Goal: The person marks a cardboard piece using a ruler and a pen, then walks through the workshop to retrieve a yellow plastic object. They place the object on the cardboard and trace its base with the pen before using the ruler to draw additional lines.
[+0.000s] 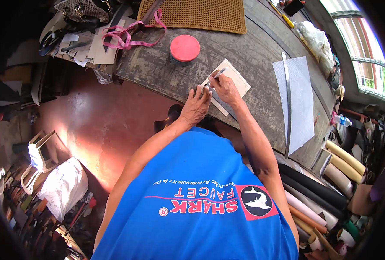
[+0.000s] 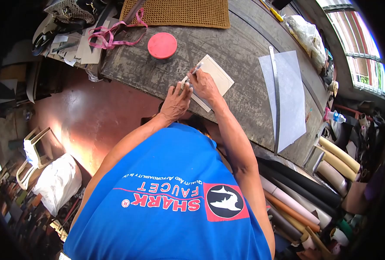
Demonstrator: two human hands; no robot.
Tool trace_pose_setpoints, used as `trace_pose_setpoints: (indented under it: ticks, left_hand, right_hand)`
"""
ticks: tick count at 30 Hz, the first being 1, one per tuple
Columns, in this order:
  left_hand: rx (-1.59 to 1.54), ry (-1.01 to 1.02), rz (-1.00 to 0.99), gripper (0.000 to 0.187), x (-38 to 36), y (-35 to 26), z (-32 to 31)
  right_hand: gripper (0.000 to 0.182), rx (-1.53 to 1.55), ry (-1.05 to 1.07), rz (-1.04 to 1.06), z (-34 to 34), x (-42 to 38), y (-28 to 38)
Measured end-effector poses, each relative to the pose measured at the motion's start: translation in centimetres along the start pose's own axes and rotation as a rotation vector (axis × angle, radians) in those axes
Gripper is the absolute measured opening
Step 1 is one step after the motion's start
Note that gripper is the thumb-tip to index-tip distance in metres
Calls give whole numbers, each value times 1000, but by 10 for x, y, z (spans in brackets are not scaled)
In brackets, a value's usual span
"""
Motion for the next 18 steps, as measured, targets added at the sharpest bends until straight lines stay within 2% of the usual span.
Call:
trace_pose_setpoints:
  ticks: [9,11,13,14,16,18]
  left_hand:
    - [3,-31,12,46,0,-1,3]
    - [4,-27,-3,45,0,-1,5]
    - [-13,-24,1,45,0,0,10]
    - [-30,-24,5,45,2,0,11]
    - [-35,-16,10,45,3,0,13]
    - [-40,6,25,45,3,1,12]
  right_hand:
    - [20,-7,119,-56,4,3,4]
    - [17,-527,-106,338,27,-3,39]
    - [13,-270,-346,171,72,-21,62]
    - [13,-241,-431,154,91,-32,52]
    - [14,-216,-485,-4,124,-63,34]
    - [15,-408,-444,-73,136,-98,-6]
Point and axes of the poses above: each hand's wrist, its own x-axis towards the middle knuckle, its own z-axis out of the back of the hand, y = z × x, the point moved 5 cm from there along x, towards the middle knuckle, and after that the axes turned 1 degree about -y, right-handed, at the moved point
